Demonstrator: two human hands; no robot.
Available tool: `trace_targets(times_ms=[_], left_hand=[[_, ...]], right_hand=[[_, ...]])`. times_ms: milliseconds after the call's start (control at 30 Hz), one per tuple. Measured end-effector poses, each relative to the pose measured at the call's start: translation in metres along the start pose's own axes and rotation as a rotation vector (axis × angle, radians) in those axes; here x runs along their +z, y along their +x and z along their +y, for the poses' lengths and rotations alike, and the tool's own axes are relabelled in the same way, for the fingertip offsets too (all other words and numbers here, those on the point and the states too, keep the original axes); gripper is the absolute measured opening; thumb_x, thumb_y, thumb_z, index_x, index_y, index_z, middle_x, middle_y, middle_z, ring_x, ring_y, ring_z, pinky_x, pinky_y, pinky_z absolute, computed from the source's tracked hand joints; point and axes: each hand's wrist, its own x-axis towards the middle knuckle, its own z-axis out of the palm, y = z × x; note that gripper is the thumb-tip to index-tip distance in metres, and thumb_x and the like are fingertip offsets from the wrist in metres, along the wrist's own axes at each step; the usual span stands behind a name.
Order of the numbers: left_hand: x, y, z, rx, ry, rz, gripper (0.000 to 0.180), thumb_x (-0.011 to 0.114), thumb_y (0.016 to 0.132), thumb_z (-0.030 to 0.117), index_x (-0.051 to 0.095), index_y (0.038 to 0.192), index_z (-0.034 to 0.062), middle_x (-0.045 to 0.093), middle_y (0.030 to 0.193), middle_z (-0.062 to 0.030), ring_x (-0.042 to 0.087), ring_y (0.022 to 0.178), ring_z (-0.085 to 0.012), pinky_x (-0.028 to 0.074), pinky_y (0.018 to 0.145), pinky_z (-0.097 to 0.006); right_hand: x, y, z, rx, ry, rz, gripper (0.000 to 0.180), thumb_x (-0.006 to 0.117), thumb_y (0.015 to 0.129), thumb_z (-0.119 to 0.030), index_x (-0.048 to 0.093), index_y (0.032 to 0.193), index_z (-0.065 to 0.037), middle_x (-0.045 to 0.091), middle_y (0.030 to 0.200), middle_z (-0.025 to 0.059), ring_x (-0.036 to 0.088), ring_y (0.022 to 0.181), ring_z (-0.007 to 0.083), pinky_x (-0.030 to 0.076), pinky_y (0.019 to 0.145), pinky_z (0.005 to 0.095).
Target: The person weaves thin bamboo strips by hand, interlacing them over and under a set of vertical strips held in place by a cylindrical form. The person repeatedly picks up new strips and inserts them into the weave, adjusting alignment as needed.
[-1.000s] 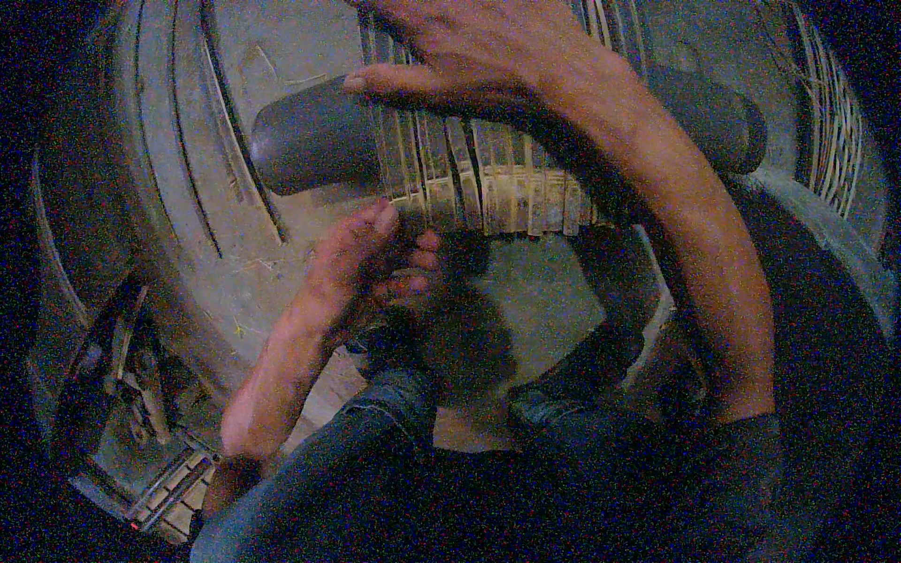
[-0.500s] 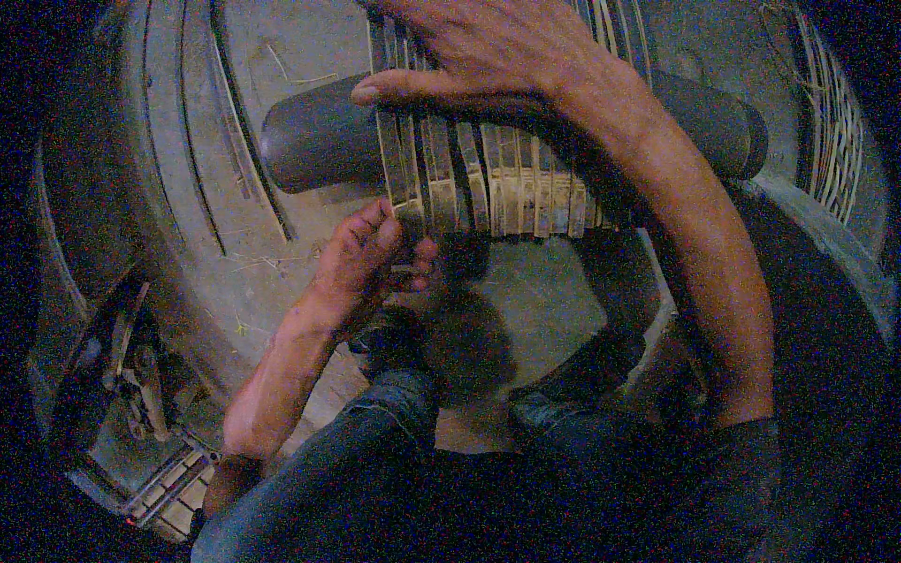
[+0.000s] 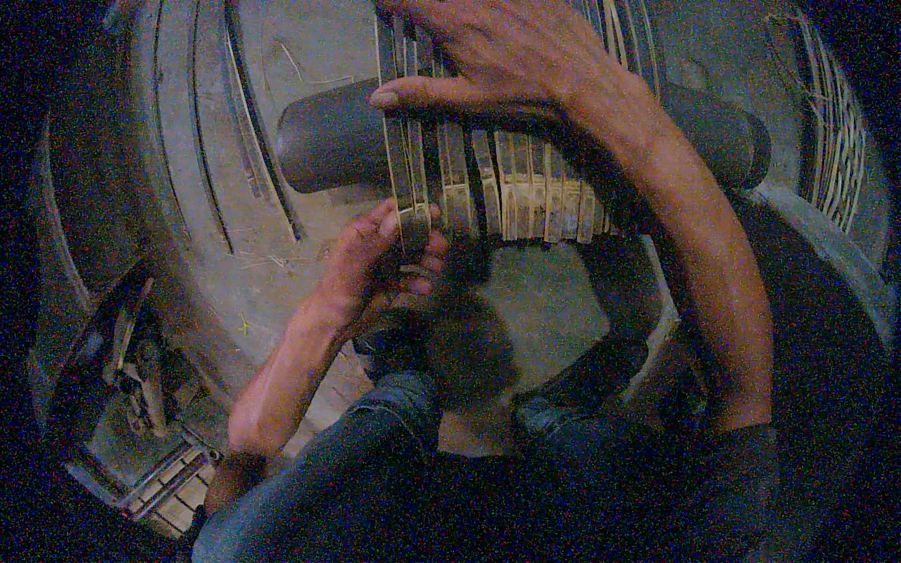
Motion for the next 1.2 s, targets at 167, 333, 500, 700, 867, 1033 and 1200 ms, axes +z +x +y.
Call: trace_targets(times_ms=[167,333,500,700,867,1033,1200], left_hand=[[0.004,0.002,-0.001,0.074,0.199,0.129,0.032,0.057,0.096,0.035,0.057,0.112,0.0078,0.065,0.097,-0.0023,0.062,0.085,-0.0116,0.054,0.071,-0.028],[0.002,0.000,0.000,0.139,0.312,0.229,0.028,0.059,0.095,0.030,0.056,0.112,0.0074,0.064,0.094,-0.0009,0.061,0.082,-0.0109,0.054,0.069,-0.028],[0.013,-0.005,0.012,0.152,0.127,0.214,0.028,0.059,0.095,0.026,0.057,0.115,0.0066,0.064,0.097,-0.0016,0.061,0.085,-0.0112,0.054,0.069,-0.028],[0.020,-0.002,0.004,0.192,0.331,0.240,0.030,0.057,0.096,0.025,0.059,0.118,0.0036,0.065,0.100,-0.0033,0.061,0.087,-0.0102,0.053,0.070,-0.026],[0.020,0.000,0.001,0.239,0.361,0.254,0.026,0.059,0.095,0.022,0.061,0.114,0.0028,0.066,0.097,-0.0037,0.060,0.084,-0.0094,0.052,0.069,-0.025],[0.021,0.001,-0.001,0.299,0.403,0.291,0.021,0.065,0.091,0.015,0.062,0.107,0.0018,0.065,0.085,-0.0019,0.059,0.073,-0.0066,0.049,0.065,-0.022],[0.024,0.005,0.000,0.330,0.498,0.330,0.017,0.067,0.089,0.012,0.063,0.101,0.0013,0.063,0.079,0.0011,0.054,0.066,-0.0030,0.045,0.060,-0.020]], right_hand=[[0.006,-0.001,0.003,-0.031,0.024,0.065,0.102,0.035,0.082,-0.080,0.020,0.150,-0.006,0.019,0.153,0.0242,0.028,0.139,0.0399,0.027,0.113,0.0469],[-0.002,-0.001,0.000,-0.025,0.034,0.012,0.099,0.036,0.082,-0.079,0.027,0.148,-0.006,0.020,0.153,0.0248,0.030,0.137,0.0408,0.028,0.112,0.0484],[-0.003,-0.004,-0.003,-0.018,0.064,0.016,0.096,0.035,0.083,-0.079,0.032,0.146,-0.007,0.021,0.153,0.0241,0.028,0.138,0.0406,0.026,0.112,0.0510],[-0.003,-0.006,-0.003,0.051,-0.041,-0.036,0.095,0.032,0.083,-0.079,0.030,0.147,-0.008,0.020,0.154,0.0225,0.023,0.141,0.0395,0.020,0.114,0.0513],[-0.004,-0.005,-0.006,0.093,-0.067,-0.092,0.094,0.030,0.084,-0.077,0.029,0.148,-0.009,0.019,0.155,0.0203,0.020,0.142,0.0375,0.009,0.115,0.0551],[-0.005,-0.008,-0.007,0.092,-0.207,-0.038,0.093,0.031,0.083,-0.077,0.029,0.149,-0.010,0.018,0.155,0.0194,0.018,0.143,0.0383,0.004,0.114,0.0588],[0.004,-0.013,-0.007,0.031,-0.265,0.096,0.092,0.032,0.084,-0.075,0.028,0.149,-0.009,0.017,0.156,0.0203,0.016,0.143,0.0399,0.005,0.114,0.0585]])
